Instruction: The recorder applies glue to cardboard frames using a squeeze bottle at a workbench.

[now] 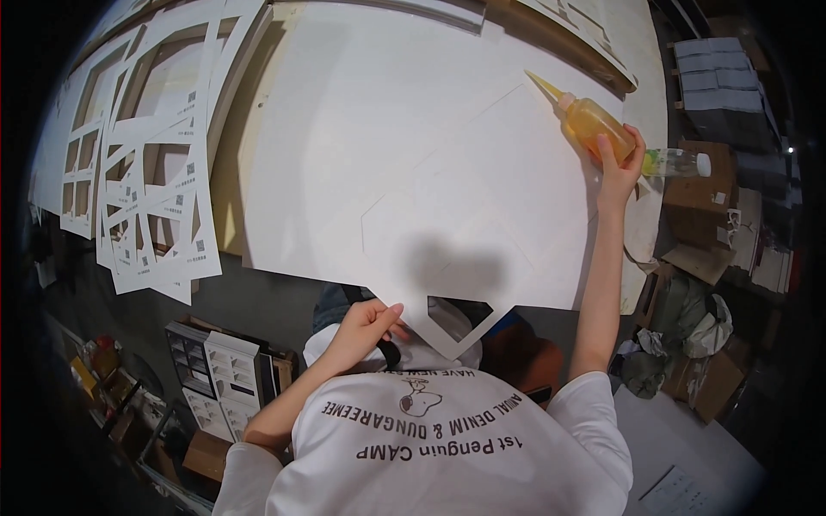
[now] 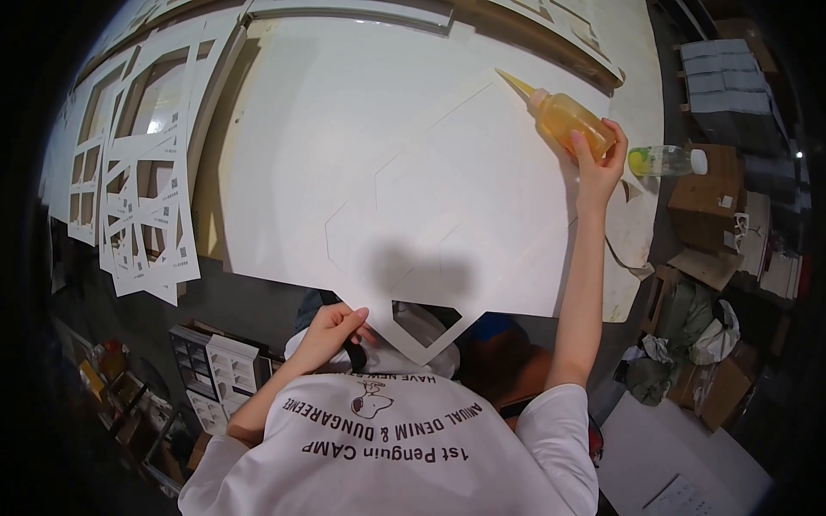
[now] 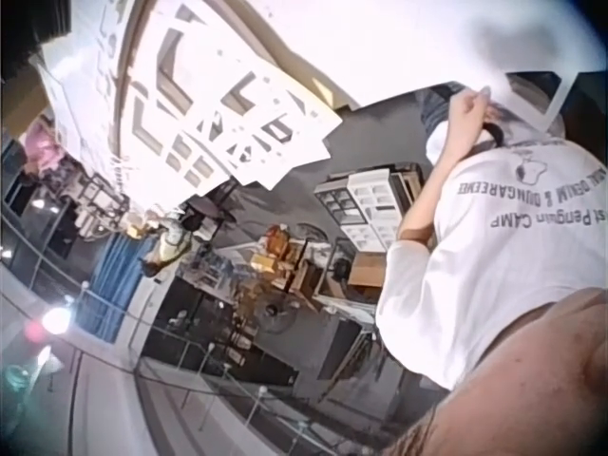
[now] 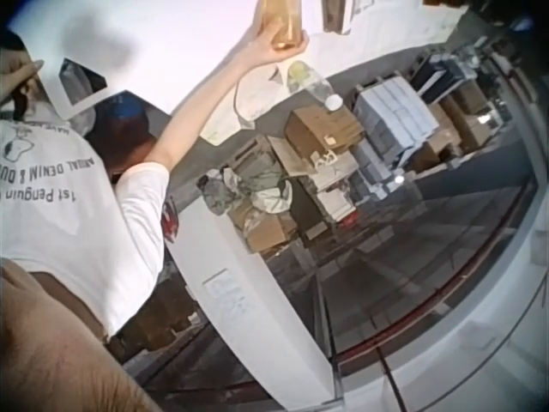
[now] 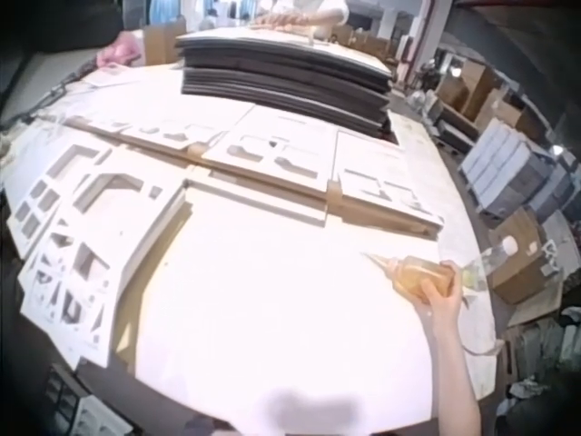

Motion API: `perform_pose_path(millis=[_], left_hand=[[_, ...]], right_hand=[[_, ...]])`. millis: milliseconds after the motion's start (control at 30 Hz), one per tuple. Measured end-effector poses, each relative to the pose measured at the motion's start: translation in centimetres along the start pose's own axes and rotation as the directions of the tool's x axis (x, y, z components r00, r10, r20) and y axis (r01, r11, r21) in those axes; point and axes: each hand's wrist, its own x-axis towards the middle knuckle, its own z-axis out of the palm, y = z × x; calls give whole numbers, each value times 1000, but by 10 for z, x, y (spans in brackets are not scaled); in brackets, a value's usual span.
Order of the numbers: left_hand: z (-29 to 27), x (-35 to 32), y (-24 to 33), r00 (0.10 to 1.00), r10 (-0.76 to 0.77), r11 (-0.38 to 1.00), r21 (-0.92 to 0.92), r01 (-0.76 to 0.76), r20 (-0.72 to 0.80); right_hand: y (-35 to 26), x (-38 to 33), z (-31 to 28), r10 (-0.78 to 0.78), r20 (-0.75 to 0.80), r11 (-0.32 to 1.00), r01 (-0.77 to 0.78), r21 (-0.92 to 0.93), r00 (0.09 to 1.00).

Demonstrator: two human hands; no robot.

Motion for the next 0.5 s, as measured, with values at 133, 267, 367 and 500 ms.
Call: perform_pose_path(millis=[133,267,367,500], left_hand=[[0,0,0,1000,-3,1000,2,3,-7],[0,0,-1,1000,-4,1000,9,4,-10],[-1,0,-2,1000,-3,1000,20,3,-17],[1,0,0,1000,5,1000,25,-4,-30]], right_hand=[[15,3,-6,-26,3,1000,26,-18,1000],[12,-2,-4,-24,14,1000,24,-5,1000],[4,-12,-1,3,26,1000,-3,6,1000],[-6,-28,5,25,80,999,-27,24,996]])
